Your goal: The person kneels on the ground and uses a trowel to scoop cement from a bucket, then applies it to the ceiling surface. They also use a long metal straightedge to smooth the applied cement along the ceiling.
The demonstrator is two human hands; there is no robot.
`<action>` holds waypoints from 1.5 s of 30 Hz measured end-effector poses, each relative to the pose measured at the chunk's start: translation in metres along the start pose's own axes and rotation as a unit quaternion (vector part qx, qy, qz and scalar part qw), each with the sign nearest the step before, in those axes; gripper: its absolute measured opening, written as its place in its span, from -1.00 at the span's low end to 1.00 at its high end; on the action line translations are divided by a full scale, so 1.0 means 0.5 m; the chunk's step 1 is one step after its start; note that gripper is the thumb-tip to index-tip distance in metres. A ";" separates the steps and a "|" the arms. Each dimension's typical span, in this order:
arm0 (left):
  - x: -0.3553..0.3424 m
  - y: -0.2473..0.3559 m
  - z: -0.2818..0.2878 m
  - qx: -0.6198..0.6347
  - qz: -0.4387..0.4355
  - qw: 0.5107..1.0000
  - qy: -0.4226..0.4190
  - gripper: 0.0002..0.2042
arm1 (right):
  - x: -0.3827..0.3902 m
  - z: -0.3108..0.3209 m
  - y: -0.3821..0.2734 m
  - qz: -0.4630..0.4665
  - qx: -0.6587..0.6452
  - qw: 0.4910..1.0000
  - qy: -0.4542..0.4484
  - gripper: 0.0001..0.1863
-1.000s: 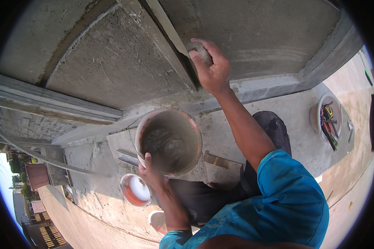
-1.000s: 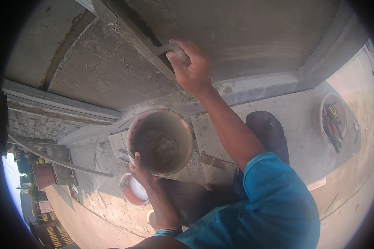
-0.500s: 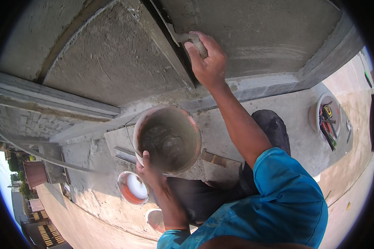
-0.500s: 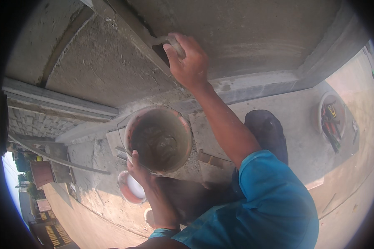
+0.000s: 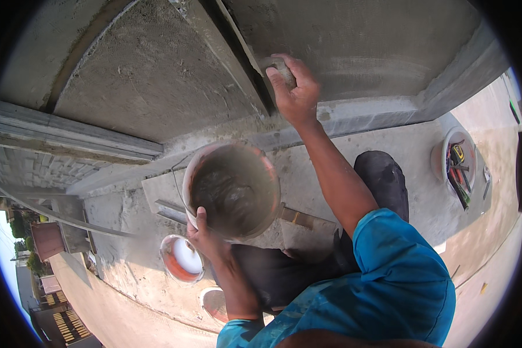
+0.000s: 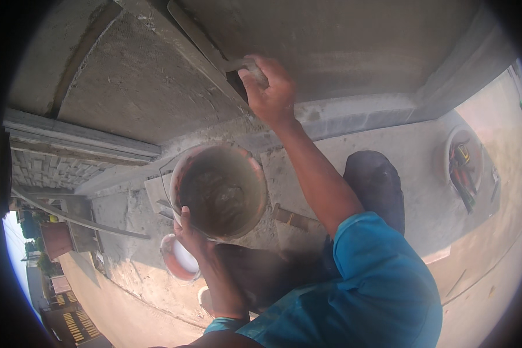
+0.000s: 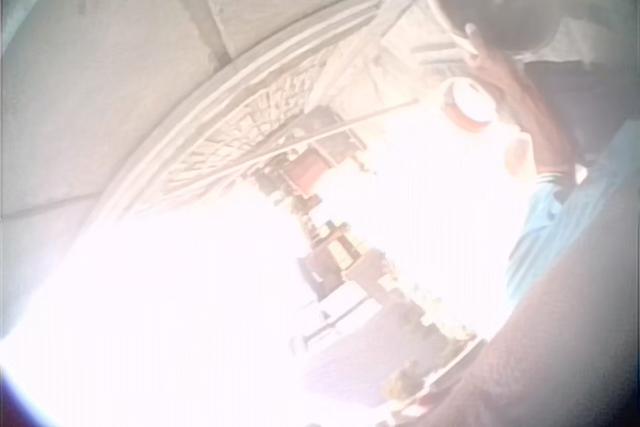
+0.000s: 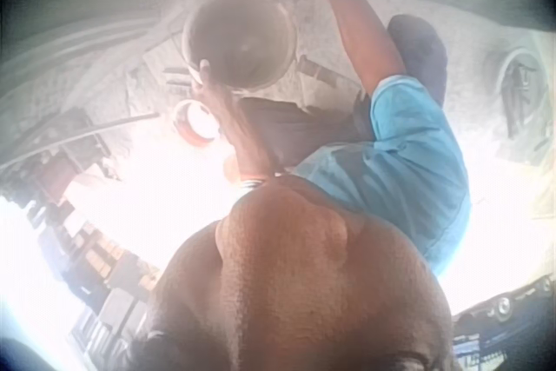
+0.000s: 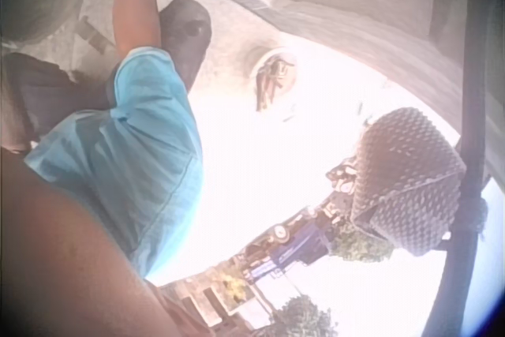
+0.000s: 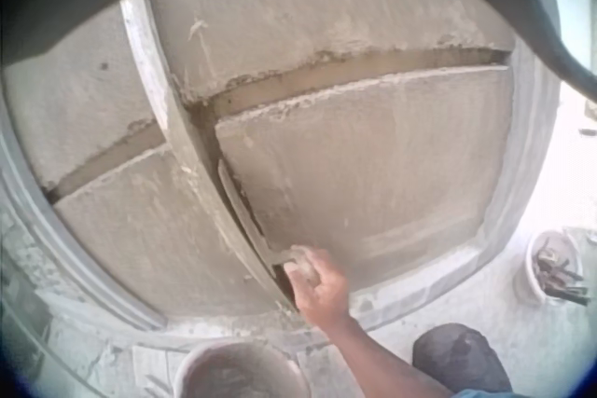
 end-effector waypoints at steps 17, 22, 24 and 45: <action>0.033 -0.006 -0.005 0.018 0.028 0.999 0.020 -0.58 | 0.013 0.016 -0.055 -0.002 -0.010 1.000 -0.022 -0.66; 0.049 0.001 -0.017 -0.003 0.016 1.000 0.020 -0.59 | -0.025 -0.009 -0.112 -0.047 0.056 0.997 -0.034 -0.64; 0.053 -0.005 -0.018 -0.006 0.019 0.999 0.025 -0.58 | -0.038 -0.019 -0.120 -0.051 0.053 0.997 -0.031 -0.64; 0.117 -0.030 0.010 0.018 0.041 0.998 0.034 -0.59 | 0.133 0.039 0.031 -0.082 0.103 0.990 -0.049 -0.68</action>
Point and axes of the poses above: each hand's wrist, its own x-axis away from the middle knuckle, its own z-axis out of the back of the hand, y = z × x, the point moved 4 cm from there along -x, towards the middle knuckle, and after that the axes turned 9 degrees about -x, right-handed, at the moved point
